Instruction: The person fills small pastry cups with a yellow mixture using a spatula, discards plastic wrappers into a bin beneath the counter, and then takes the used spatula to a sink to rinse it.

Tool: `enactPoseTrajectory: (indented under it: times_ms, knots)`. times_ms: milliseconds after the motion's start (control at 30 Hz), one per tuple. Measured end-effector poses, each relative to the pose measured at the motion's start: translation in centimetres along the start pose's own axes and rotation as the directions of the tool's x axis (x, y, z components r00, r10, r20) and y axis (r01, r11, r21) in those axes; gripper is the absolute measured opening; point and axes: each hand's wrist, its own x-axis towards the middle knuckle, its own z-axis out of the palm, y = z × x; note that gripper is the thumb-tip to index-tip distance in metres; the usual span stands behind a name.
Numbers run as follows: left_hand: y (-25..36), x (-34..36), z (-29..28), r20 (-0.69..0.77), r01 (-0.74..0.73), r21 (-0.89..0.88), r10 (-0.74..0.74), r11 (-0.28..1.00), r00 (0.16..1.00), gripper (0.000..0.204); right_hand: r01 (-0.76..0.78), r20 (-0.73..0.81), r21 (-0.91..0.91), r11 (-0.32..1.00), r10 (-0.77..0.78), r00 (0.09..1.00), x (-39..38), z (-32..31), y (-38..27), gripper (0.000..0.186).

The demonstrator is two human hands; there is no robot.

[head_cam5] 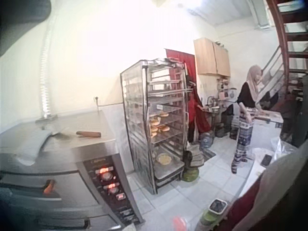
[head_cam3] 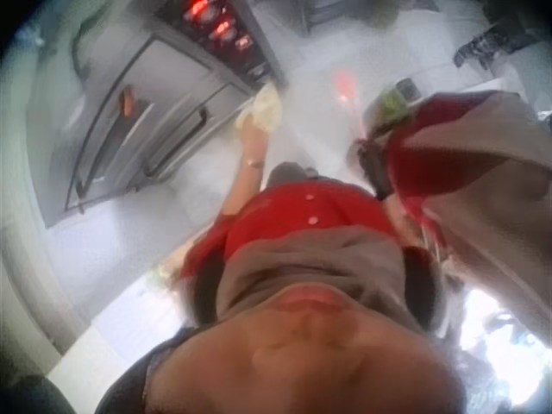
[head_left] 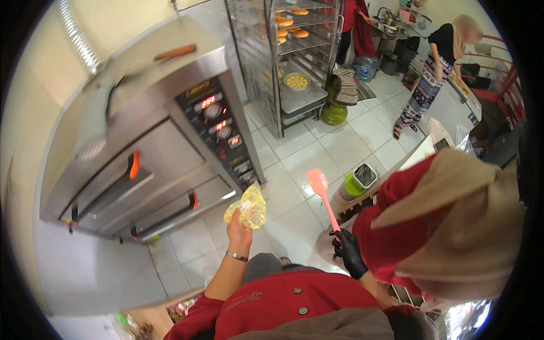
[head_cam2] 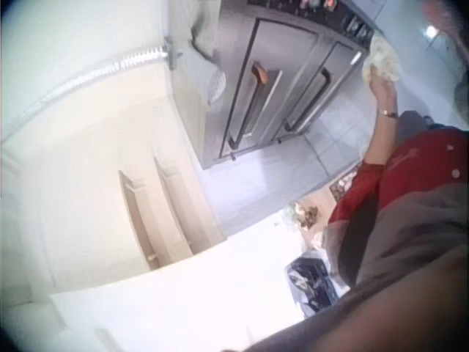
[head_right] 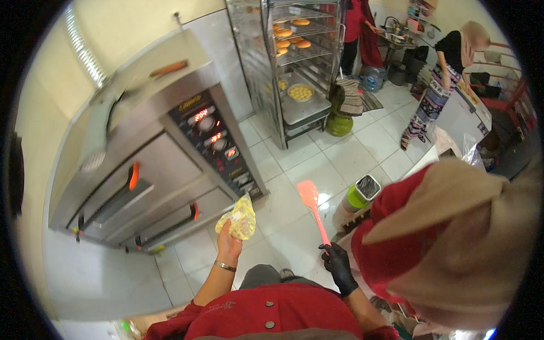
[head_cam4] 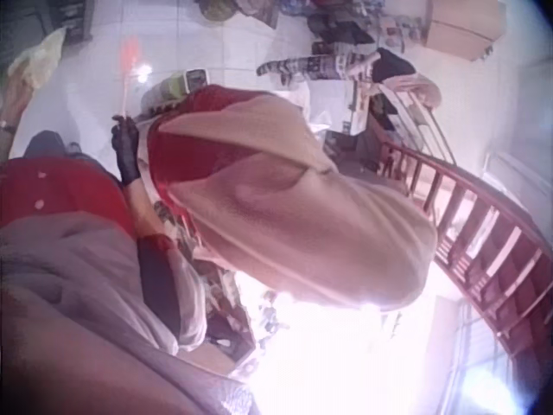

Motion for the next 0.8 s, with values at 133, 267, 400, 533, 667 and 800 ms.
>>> enactPoseTrajectory:
  times_ms: [133, 267, 400, 533, 667, 800]
  knots:
    - [-0.2, 8.0, 5.9, 0.117, 0.107, 0.11, -0.12, 0.988, 0.986, 0.033, 0.001, -0.098, 0.126, 0.992, 0.012, 0.995, 6.0, 3.0, -4.8, 0.015]
    - [-1.6, 18.1, 13.0, 0.198, 0.229, 0.189, -0.265, 0.955, 0.944, 0.033, 0.065, -0.209, 0.25, 0.966, -0.012, 0.978, 11.8, 2.6, -6.8, 0.015]
    - [-6.3, 24.4, 25.7, 0.244, 0.314, 0.26, -0.377, 0.913, 0.894, 0.033, 0.128, -0.411, 0.31, 0.942, 0.011, 0.912, 15.1, 0.5, -9.3, 0.016]
    - [-12.1, 28.2, 38.2, 0.341, 0.332, 0.321, -0.435, 0.887, 0.833, 0.032, 0.174, -0.63, 0.263, 0.949, 0.032, 0.776, 18.1, -1.4, -12.3, 0.018]
    - [-18.3, 33.0, 46.6, 0.417, 0.352, 0.387, -0.502, 0.852, 0.757, 0.031, 0.197, -0.721, 0.253, 0.947, 0.048, 0.692, 22.4, -6.3, -13.9, 0.017]
    - [-24.3, 37.1, 54.3, 0.4, 0.422, 0.419, -0.58, 0.804, 0.71, 0.031, 0.202, -0.793, 0.223, 0.954, 0.058, 0.606, 27.5, -11.1, -19.4, 0.018]
